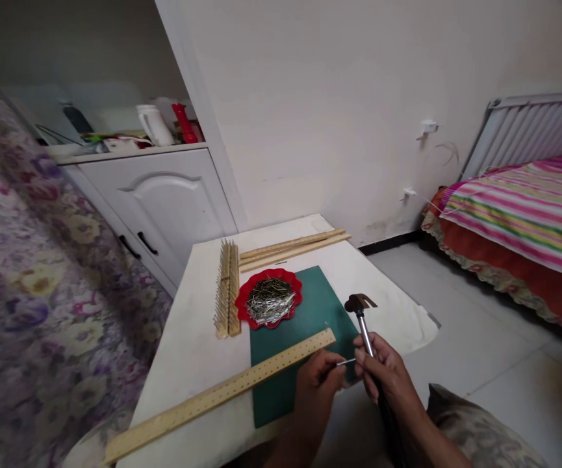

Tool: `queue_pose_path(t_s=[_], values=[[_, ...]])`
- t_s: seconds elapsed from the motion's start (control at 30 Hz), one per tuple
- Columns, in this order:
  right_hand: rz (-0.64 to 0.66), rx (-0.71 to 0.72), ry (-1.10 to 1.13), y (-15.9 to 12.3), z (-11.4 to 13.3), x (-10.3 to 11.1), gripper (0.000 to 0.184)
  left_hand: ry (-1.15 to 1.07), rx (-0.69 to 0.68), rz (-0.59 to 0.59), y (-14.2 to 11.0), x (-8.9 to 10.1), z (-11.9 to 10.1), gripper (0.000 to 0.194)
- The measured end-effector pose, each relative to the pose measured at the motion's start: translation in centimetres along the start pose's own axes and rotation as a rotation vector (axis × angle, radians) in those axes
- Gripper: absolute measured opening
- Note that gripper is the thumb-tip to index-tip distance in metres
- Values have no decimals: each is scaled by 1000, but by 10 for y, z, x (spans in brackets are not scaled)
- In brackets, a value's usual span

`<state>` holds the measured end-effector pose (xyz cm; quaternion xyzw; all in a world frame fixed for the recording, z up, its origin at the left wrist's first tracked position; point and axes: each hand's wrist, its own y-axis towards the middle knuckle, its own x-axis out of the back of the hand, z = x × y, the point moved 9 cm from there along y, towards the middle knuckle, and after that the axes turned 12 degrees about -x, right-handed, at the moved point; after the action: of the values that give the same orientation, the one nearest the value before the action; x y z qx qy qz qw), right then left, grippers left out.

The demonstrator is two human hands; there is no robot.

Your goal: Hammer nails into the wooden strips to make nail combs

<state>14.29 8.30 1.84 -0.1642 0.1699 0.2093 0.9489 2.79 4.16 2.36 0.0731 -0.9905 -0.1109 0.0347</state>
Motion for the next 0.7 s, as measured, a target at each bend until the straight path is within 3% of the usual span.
queue_pose_path(t_s=[0.17,0.3,0.5,0.7], values=[[31,-7,23,2,-5,-7,25,-170,15,-127,4,3,9,11],[38,-10,1,4,-9,-8,24,-189,-5,-125,7,4,8,16],[-45,26,-37,3,-2,5,23,140,-84,-169,28,37,-6,17],[-60,43,-25,2,3,11,21,376,-200,-74,44,34,-6,17]])
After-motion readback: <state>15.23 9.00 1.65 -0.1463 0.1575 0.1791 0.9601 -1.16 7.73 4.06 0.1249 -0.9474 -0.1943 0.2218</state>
